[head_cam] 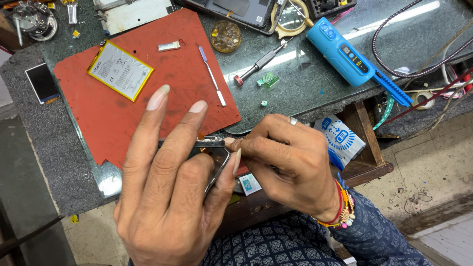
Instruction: The person removes the battery, motherboard, and internal components from a mobile phone, peels off adhesive strips, and separates the screen from the phone housing.
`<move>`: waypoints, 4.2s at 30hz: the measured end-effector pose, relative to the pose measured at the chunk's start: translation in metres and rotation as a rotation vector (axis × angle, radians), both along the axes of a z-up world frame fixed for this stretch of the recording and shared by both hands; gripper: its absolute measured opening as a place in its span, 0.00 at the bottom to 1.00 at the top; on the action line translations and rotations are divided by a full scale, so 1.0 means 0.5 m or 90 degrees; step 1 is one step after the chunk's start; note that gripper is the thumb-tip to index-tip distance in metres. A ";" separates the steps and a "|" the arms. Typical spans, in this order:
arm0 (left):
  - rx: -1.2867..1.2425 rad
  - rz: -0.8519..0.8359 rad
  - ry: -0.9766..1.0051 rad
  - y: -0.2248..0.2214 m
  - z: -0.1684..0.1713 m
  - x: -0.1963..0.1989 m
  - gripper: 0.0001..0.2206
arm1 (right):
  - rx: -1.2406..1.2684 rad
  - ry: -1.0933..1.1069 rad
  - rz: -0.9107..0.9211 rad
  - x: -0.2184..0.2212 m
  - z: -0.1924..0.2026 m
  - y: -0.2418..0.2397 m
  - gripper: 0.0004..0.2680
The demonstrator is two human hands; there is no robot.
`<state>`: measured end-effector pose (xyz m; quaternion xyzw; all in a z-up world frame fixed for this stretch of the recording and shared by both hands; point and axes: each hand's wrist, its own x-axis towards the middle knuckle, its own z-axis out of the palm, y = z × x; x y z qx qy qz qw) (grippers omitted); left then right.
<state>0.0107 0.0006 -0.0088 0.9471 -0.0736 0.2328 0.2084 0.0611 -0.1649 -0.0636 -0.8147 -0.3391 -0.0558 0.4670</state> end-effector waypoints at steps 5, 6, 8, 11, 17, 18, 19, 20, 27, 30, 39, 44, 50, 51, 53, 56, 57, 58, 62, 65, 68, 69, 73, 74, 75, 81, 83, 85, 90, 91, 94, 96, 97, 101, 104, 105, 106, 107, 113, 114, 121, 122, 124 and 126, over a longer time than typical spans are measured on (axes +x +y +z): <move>-0.030 -0.033 0.030 0.012 0.004 -0.006 0.11 | 0.013 -0.020 -0.003 0.003 -0.012 -0.002 0.12; -0.033 -0.044 0.036 0.017 0.005 -0.006 0.10 | 0.006 -0.038 -0.005 0.004 -0.014 -0.003 0.12; -0.039 -0.064 0.048 0.030 0.005 -0.007 0.09 | -0.007 -0.074 -0.009 0.002 -0.018 -0.005 0.12; -0.042 -0.038 0.069 0.041 -0.005 -0.010 0.13 | 0.013 -0.145 -0.050 -0.006 -0.023 -0.001 0.12; -0.106 -0.057 0.041 0.078 -0.025 -0.011 0.11 | 0.122 -0.126 -0.106 -0.006 -0.046 0.017 0.08; -0.145 -0.058 0.049 0.083 -0.027 -0.012 0.10 | 0.163 -0.121 -0.133 -0.005 -0.049 0.023 0.08; -0.184 -0.059 0.056 0.090 -0.029 -0.013 0.08 | 0.203 -0.115 -0.159 -0.004 -0.054 0.032 0.07; -0.224 -0.060 0.065 0.096 -0.032 -0.016 0.07 | 0.252 -0.078 -0.171 -0.003 -0.056 0.036 0.06; -0.341 0.150 0.136 0.161 -0.074 -0.028 0.12 | 0.136 0.146 -0.128 0.061 -0.044 0.058 0.02; -0.446 0.187 0.192 0.195 -0.106 -0.024 0.16 | -0.004 0.082 -0.047 0.087 -0.031 0.092 0.07; -0.544 0.161 0.178 0.229 -0.147 -0.019 0.24 | -0.105 -0.069 0.134 0.029 0.018 0.128 0.23; -0.444 0.136 0.142 0.221 -0.125 -0.008 0.23 | -0.053 0.166 0.083 0.048 -0.010 0.121 0.11; -0.577 -0.020 -0.030 0.197 -0.126 0.027 0.23 | 0.097 0.392 0.030 0.065 -0.047 0.117 0.10; -0.610 -0.018 -0.028 0.193 -0.130 0.030 0.25 | 0.123 0.397 0.031 0.066 -0.052 0.117 0.11; -0.676 -0.015 -0.022 0.183 -0.144 0.035 0.30 | 0.176 0.407 0.033 0.067 -0.061 0.118 0.11; -0.594 -0.014 0.032 0.177 -0.172 0.048 0.16 | 0.182 0.384 0.017 0.065 -0.073 0.117 0.11; -0.606 -0.017 0.037 0.173 -0.180 0.047 0.17 | 0.186 0.377 0.017 0.064 -0.077 0.117 0.11; -0.619 -0.020 0.042 0.166 -0.188 0.046 0.18 | 0.189 0.370 0.015 0.063 -0.081 0.117 0.10; -0.656 -0.019 0.056 0.159 -0.211 0.040 0.18 | 0.177 0.400 -0.011 0.059 -0.091 0.114 0.09; -0.674 -0.003 0.062 0.160 -0.214 0.035 0.17 | 0.205 0.436 0.000 0.056 -0.091 0.117 0.09; -0.741 -0.023 0.086 0.167 -0.216 0.035 0.18 | 0.261 0.490 0.025 0.060 -0.086 0.118 0.13; -0.748 -0.030 0.087 0.168 -0.217 0.034 0.17 | 0.264 0.494 0.029 0.061 -0.085 0.119 0.13; -0.789 -0.061 0.093 0.172 -0.222 0.032 0.18 | 0.280 0.523 0.048 0.068 -0.077 0.119 0.16; -0.804 -0.071 0.096 0.173 -0.223 0.032 0.18 | 0.285 0.533 0.051 0.070 -0.075 0.118 0.16; -0.813 -0.079 0.103 0.174 -0.223 0.031 0.19 | 0.294 0.555 0.060 0.072 -0.073 0.117 0.17; -0.782 -0.090 0.138 0.170 -0.220 0.029 0.21 | 0.241 0.532 0.040 0.072 -0.066 0.121 0.20; -0.756 -0.094 0.147 0.166 -0.218 0.028 0.21 | 0.214 0.474 0.021 0.066 -0.068 0.125 0.20; -0.779 -0.100 0.153 0.166 -0.216 0.028 0.22 | 0.245 0.482 0.040 0.065 -0.069 0.126 0.18; -0.799 -0.100 0.155 0.169 -0.214 0.027 0.21 | 0.297 0.579 0.036 0.067 -0.070 0.121 0.15; -0.797 -0.096 0.156 0.170 -0.214 0.027 0.21 | 0.305 0.593 0.040 0.069 -0.070 0.119 0.15; -0.787 -0.091 0.160 0.172 -0.215 0.026 0.21 | 0.306 0.604 0.041 0.070 -0.069 0.118 0.14; -0.786 -0.089 0.166 0.172 -0.217 0.027 0.21 | 0.296 0.600 0.037 0.071 -0.069 0.119 0.13; -0.788 -0.088 0.170 0.171 -0.217 0.028 0.21 | 0.290 0.597 0.035 0.071 -0.070 0.119 0.13; -0.801 -0.089 0.184 0.171 -0.218 0.028 0.21 | 0.277 0.598 0.025 0.072 -0.074 0.115 0.11; -0.769 -0.081 0.174 0.170 -0.218 0.028 0.20 | 0.254 0.564 0.026 0.073 -0.074 0.115 0.11; -0.753 -0.077 0.169 0.169 -0.219 0.028 0.19 | 0.252 0.552 0.028 0.072 -0.075 0.115 0.12; -0.738 -0.072 0.164 0.168 -0.220 0.028 0.19 | 0.249 0.541 0.030 0.072 -0.075 0.115 0.13; -0.723 -0.067 0.159 0.167 -0.220 0.028 0.18 | 0.246 0.530 0.032 0.071 -0.076 0.115 0.13; -0.719 -0.051 0.157 0.163 -0.218 0.027 0.17 | 0.239 0.531 0.024 0.070 -0.077 0.116 0.15; -0.721 -0.047 0.155 0.163 -0.217 0.027 0.17 | 0.238 0.530 0.024 0.070 -0.078 0.116 0.14; -0.749 -0.033 0.148 0.158 -0.214 0.028 0.17 | 0.242 0.514 0.020 0.068 -0.084 0.116 0.14; -0.751 -0.033 0.147 0.158 -0.214 0.028 0.18 | 0.243 0.513 0.022 0.068 -0.084 0.116 0.13; -0.747 -0.032 0.148 0.158 -0.214 0.028 0.18 | 0.242 0.511 0.022 0.068 -0.085 0.116 0.13; -0.746 -0.030 0.150 0.158 -0.214 0.029 0.18 | 0.240 0.508 0.021 0.068 -0.085 0.115 0.13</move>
